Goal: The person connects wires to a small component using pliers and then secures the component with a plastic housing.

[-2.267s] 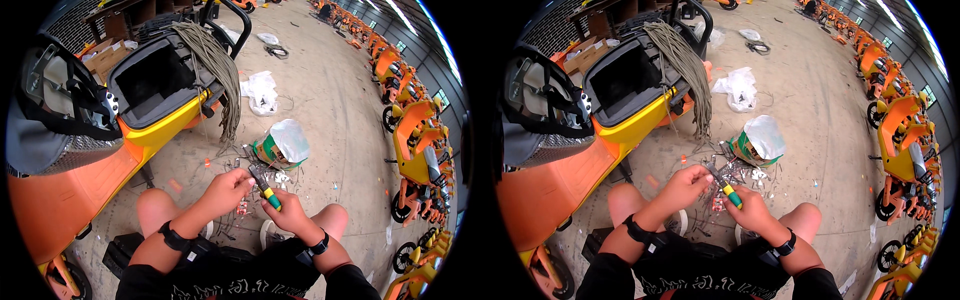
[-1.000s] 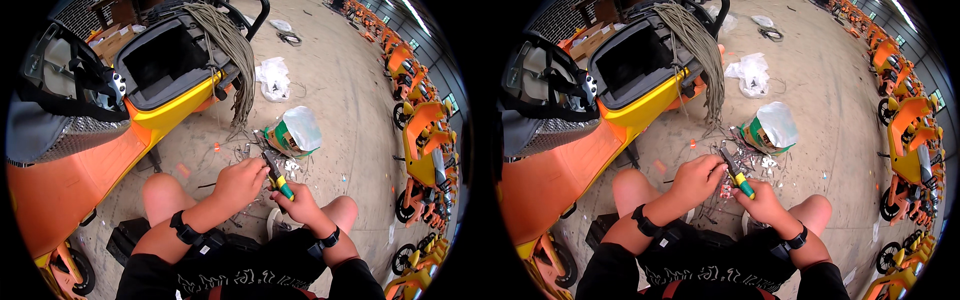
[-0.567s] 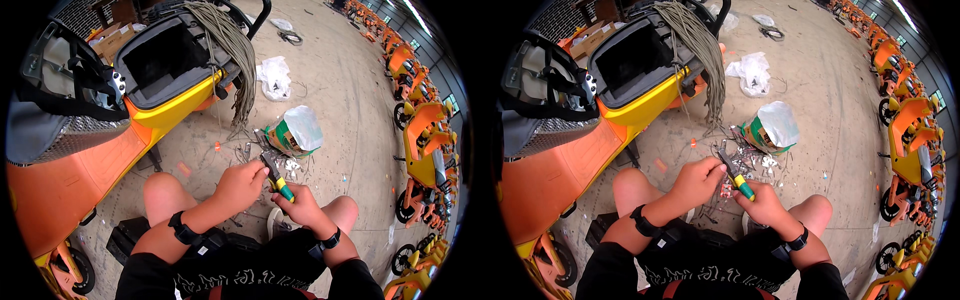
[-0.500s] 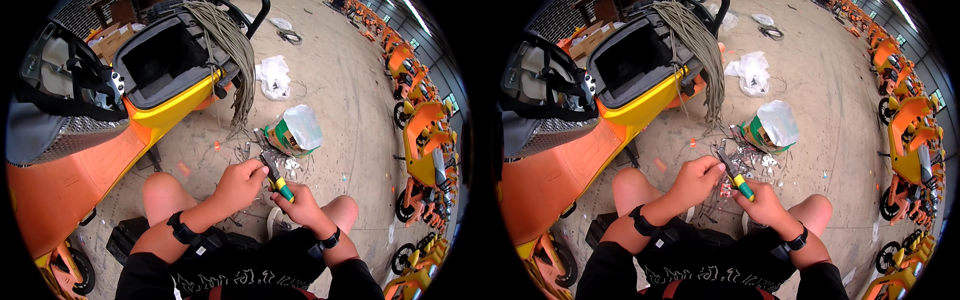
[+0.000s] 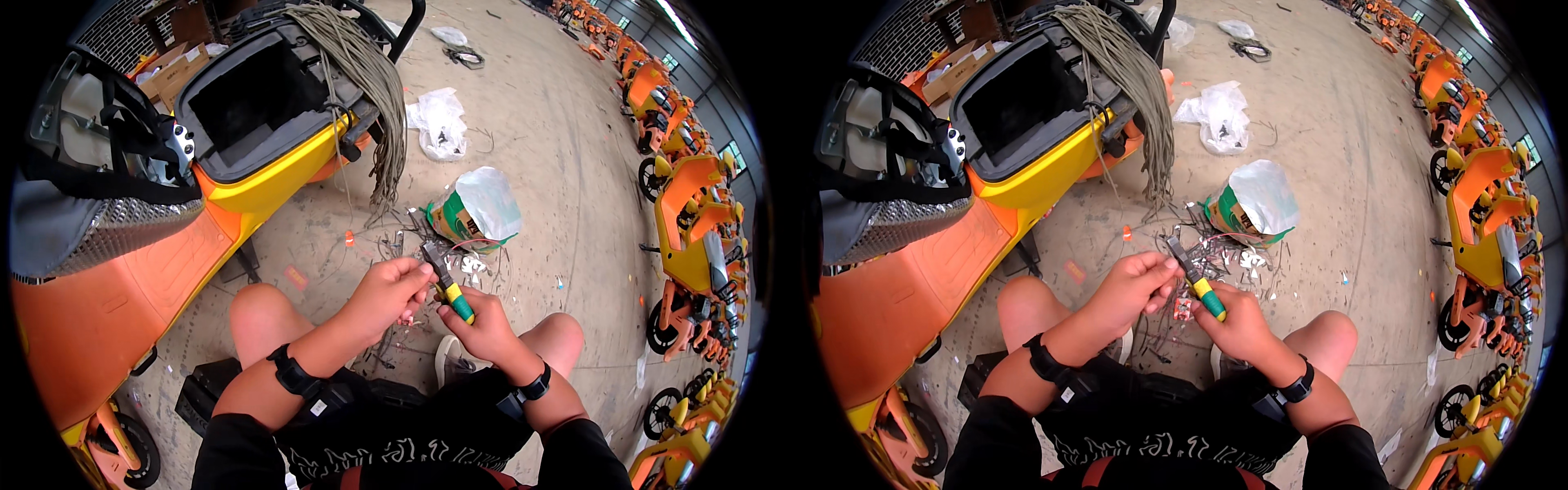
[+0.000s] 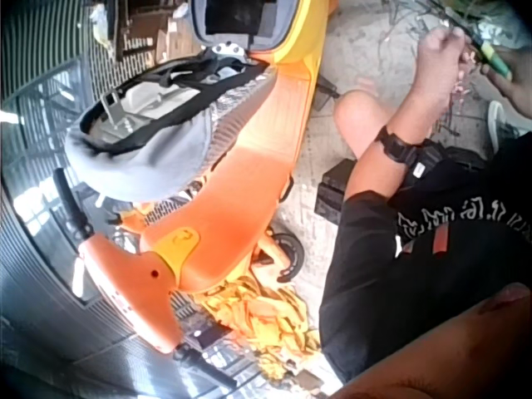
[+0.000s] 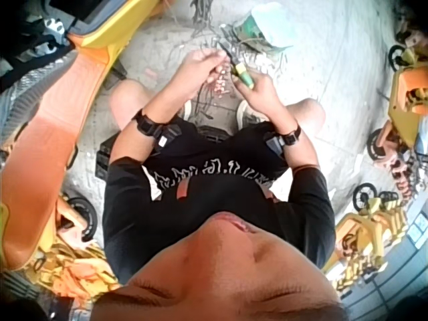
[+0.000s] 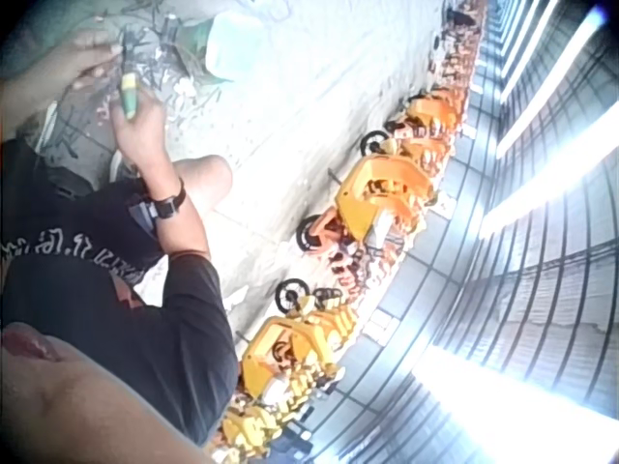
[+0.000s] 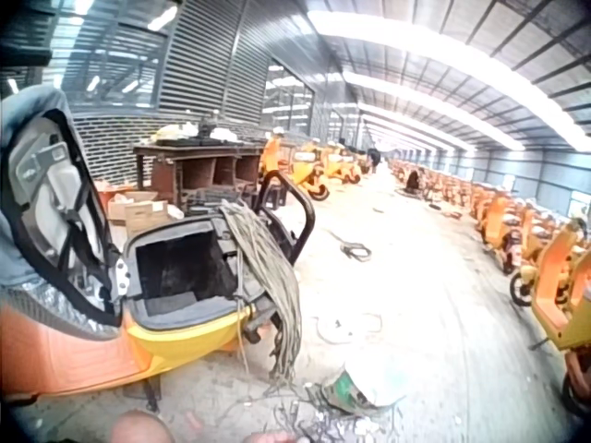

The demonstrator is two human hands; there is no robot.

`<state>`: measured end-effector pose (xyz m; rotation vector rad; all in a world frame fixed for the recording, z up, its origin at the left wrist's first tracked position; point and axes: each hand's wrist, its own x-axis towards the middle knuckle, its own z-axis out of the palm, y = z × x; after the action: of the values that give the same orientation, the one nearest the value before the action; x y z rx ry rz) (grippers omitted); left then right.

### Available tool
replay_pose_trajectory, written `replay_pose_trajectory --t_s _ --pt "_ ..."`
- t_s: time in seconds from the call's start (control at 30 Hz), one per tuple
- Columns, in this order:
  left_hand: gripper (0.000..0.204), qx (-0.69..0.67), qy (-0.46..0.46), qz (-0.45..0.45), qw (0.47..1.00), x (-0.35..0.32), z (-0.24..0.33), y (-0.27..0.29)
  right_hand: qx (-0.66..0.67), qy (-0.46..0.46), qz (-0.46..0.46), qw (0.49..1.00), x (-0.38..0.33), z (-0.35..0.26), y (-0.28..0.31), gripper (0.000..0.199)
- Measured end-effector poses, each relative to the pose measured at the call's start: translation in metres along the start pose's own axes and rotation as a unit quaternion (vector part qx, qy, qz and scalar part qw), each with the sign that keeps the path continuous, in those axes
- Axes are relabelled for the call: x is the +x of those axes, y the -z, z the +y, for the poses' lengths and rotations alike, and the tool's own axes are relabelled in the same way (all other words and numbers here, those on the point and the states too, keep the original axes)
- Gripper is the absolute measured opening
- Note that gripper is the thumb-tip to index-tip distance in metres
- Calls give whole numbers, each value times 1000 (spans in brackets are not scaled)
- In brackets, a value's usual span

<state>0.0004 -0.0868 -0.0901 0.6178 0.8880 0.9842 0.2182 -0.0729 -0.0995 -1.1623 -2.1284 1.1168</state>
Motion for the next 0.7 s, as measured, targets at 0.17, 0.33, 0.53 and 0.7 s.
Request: replay_pose_trajectory --t_s 0.17,0.33,0.53,0.7 --pt "18 367 -276 119 880 1 -7 -7 23 -29 10 999 -1 -8 2 20" --pt "11 608 -446 172 634 -2 -1 -7 38 -69 2 997 -2 -15 4 18" --pt "13 610 -395 140 672 -1 -6 -5 2 -48 2 999 -1 -17 6 20" --pt "27 268 -105 45 957 -6 11 -7 13 -19 -4 1000 -3 -13 5 19"
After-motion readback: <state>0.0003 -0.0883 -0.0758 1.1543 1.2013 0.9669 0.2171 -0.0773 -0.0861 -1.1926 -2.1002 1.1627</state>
